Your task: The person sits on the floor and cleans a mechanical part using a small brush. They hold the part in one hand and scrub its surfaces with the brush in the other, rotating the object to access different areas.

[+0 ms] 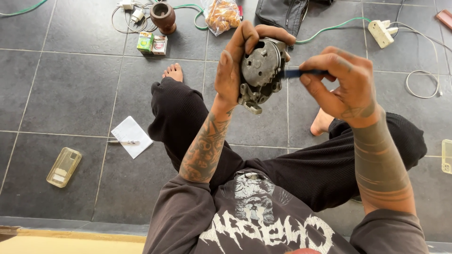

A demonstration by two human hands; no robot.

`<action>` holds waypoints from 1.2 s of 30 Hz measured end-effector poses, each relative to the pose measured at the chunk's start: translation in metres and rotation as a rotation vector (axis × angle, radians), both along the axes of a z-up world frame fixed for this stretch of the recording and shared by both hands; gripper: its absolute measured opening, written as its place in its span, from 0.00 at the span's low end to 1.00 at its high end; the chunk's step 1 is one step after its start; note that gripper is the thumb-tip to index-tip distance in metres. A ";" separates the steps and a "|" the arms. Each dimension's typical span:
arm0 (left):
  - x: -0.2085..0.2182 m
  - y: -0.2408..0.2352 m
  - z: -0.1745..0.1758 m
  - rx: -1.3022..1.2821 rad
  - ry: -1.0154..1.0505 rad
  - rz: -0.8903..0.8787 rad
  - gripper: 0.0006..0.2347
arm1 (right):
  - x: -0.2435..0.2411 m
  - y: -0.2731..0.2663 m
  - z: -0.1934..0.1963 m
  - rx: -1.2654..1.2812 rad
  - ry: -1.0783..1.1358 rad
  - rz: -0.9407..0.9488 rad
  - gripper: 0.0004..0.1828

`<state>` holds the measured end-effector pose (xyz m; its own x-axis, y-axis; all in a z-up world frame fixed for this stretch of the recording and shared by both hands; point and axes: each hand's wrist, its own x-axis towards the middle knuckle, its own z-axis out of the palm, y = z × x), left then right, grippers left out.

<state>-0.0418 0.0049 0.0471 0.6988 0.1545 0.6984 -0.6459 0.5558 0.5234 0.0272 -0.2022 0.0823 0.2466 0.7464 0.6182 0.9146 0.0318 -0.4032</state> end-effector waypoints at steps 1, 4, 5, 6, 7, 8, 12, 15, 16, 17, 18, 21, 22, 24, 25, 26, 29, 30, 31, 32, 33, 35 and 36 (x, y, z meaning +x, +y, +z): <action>0.000 0.000 0.001 -0.016 -0.007 -0.001 0.24 | 0.001 -0.001 0.000 0.019 -0.026 -0.049 0.04; 0.000 0.000 -0.002 -0.049 -0.002 -0.027 0.23 | 0.004 0.002 -0.002 0.050 -0.086 -0.038 0.05; 0.001 0.000 -0.004 -0.065 0.011 -0.050 0.22 | 0.004 0.003 -0.003 0.063 -0.122 0.023 0.06; 0.001 0.000 -0.005 -0.065 0.012 -0.050 0.22 | 0.002 0.003 -0.002 0.063 -0.120 0.023 0.06; 0.001 0.000 -0.006 -0.085 0.019 -0.065 0.22 | -0.001 0.003 -0.002 0.066 -0.101 0.017 0.06; 0.002 0.000 -0.007 -0.103 0.024 -0.082 0.21 | -0.003 0.003 -0.001 0.073 -0.083 0.009 0.06; 0.013 0.003 -0.016 -0.141 0.026 -0.085 0.22 | 0.005 -0.001 -0.005 0.132 -0.192 -0.175 0.03; 0.017 0.005 -0.022 -0.196 0.072 -0.131 0.22 | 0.001 0.005 -0.007 0.175 -0.277 -0.149 0.05; 0.017 0.007 -0.023 -0.174 0.059 -0.156 0.23 | -0.002 0.007 -0.008 0.137 -0.280 -0.140 0.05; 0.018 0.008 -0.024 -0.152 0.046 -0.181 0.23 | -0.005 0.008 -0.008 0.099 -0.284 -0.131 0.04; 0.018 0.007 -0.022 -0.152 0.048 -0.182 0.23 | 0.000 0.006 -0.008 0.100 -0.282 -0.132 0.04; 0.013 0.002 -0.017 -0.129 0.116 -0.160 0.25 | 0.008 0.000 -0.008 0.105 -0.271 -0.227 0.03; 0.012 -0.001 -0.015 -0.140 0.143 -0.188 0.25 | 0.008 -0.002 -0.006 0.130 -0.261 -0.223 0.04; 0.010 -0.002 -0.013 -0.154 0.171 -0.215 0.26 | 0.005 -0.001 -0.006 0.154 -0.251 -0.219 0.04; 0.009 -0.002 -0.012 -0.133 0.171 -0.232 0.26 | 0.002 0.001 -0.006 0.152 -0.260 -0.170 0.04; 0.008 -0.002 -0.012 -0.110 0.173 -0.249 0.26 | -0.001 0.003 -0.008 0.152 -0.265 -0.123 0.05; 0.010 0.001 -0.018 -0.163 0.155 -0.312 0.28 | 0.013 -0.007 -0.006 0.166 -0.228 -0.216 0.03; 0.008 0.000 -0.016 -0.163 0.155 -0.317 0.28 | 0.014 -0.006 -0.006 0.165 -0.228 -0.221 0.03; 0.007 0.000 -0.014 -0.176 0.178 -0.321 0.27 | 0.015 -0.005 -0.005 0.174 -0.324 -0.184 0.02; 0.004 -0.002 -0.013 -0.192 0.202 -0.323 0.26 | 0.016 -0.004 -0.004 0.179 -0.416 -0.145 0.02; 0.004 -0.001 -0.012 -0.195 0.205 -0.327 0.26 | 0.015 -0.004 -0.004 0.175 -0.414 -0.149 0.02; 0.003 0.001 -0.011 -0.183 0.232 -0.335 0.27 | 0.015 -0.001 -0.003 0.199 -0.432 -0.124 0.01; 0.003 0.002 -0.011 -0.184 0.233 -0.337 0.27 | 0.018 -0.004 -0.001 0.199 -0.431 -0.126 0.01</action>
